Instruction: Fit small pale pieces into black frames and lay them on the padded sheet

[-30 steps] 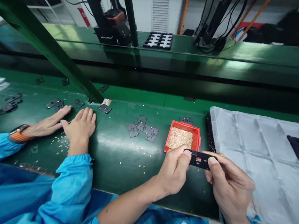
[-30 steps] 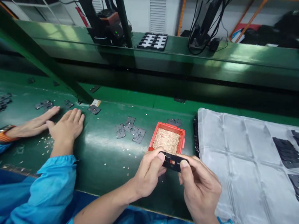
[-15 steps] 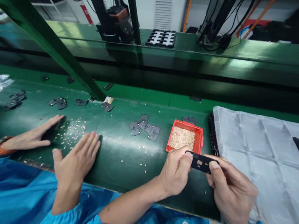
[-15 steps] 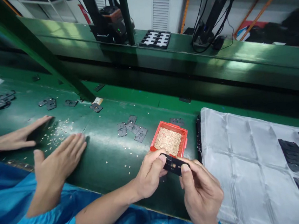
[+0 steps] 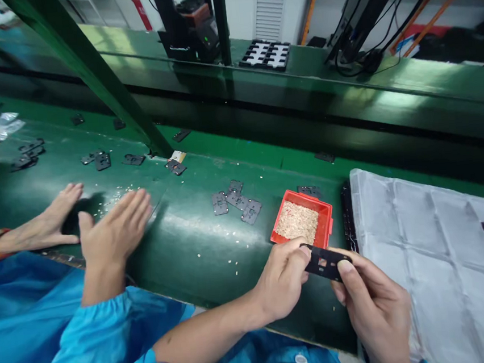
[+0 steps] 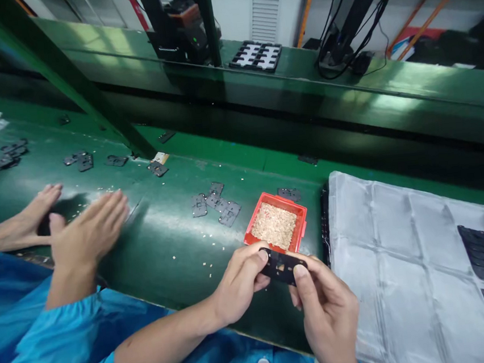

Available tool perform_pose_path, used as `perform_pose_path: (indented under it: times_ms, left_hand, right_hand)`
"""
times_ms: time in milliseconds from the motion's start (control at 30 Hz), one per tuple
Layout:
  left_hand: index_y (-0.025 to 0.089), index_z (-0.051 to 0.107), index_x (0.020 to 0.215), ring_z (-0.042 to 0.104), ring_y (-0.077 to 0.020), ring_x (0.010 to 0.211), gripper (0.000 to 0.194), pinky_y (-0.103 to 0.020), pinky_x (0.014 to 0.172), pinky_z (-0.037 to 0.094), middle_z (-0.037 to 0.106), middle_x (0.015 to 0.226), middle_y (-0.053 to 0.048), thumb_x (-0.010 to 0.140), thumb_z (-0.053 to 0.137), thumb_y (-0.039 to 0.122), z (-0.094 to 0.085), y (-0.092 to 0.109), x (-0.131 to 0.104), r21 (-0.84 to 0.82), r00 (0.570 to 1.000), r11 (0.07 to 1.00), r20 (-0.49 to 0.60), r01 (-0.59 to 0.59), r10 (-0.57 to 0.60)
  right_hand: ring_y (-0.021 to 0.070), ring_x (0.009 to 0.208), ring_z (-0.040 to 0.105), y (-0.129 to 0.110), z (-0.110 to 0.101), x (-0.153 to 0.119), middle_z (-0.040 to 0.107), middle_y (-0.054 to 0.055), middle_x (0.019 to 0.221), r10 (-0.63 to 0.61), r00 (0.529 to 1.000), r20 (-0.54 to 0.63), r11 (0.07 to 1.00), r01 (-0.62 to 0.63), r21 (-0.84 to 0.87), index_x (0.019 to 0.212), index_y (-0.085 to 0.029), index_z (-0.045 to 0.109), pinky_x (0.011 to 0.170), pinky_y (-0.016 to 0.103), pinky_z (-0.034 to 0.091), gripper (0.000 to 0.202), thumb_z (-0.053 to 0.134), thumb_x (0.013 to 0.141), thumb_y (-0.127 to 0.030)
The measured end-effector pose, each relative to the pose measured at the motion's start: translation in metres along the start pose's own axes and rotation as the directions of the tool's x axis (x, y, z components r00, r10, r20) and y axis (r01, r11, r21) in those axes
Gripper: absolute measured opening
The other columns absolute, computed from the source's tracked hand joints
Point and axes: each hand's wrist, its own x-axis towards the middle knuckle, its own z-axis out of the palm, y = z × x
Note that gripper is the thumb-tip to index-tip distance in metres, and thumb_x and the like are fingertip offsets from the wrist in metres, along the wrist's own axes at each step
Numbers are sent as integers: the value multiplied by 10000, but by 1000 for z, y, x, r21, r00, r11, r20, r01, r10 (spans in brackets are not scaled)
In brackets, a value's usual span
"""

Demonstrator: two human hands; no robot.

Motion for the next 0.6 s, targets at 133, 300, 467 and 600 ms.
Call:
perform_pose_path:
  times_ms: [133, 300, 467, 600]
  left_hand:
    - [215, 405, 763, 322, -100, 549, 307, -250, 524, 260, 372, 611, 64, 1057, 404, 301, -3, 1, -6, 83, 1000, 996, 18, -10, 8]
    - [210, 375, 699, 344, -105, 579, 349, -259, 553, 267, 362, 632, 48, 1043, 394, 263, -1, 0, -6, 147, 998, 989, -57, -9, 18]
    - [209, 406, 731, 349, -113, 591, 396, -266, 565, 275, 363, 647, 45, 1092, 382, 369, -5, -1, -12, 274, 996, 960, -46, -56, 71]
    - [184, 544, 832, 446, -124, 620, 326, -264, 613, 362, 504, 687, 26, 1085, 441, 363, -12, -3, -18, 392, 991, 912, 1, -123, 133]
  right_hand:
    - [100, 468, 553, 1, 0, 1, 615, -20, 606, 90, 995, 30, 987, -93, 132, 1096, -197, 798, 446, 192, 458, 231, 700, 1013, -389]
    - [101, 443, 549, -5, 3, -2, 584, -25, 559, 62, 998, 33, 995, -64, 82, 1005, -187, 807, 437, 188, 458, 239, 697, 1007, -399]
    - [104, 454, 531, -6, 7, -4, 582, -28, 574, 63, 994, 92, 985, -77, 156, 1044, -184, 799, 449, 201, 457, 255, 652, 1033, -392]
    - [95, 466, 522, -5, 8, -5, 584, -29, 594, 53, 996, 76, 991, -61, 118, 996, -194, 803, 460, 196, 444, 246, 648, 1031, -380]
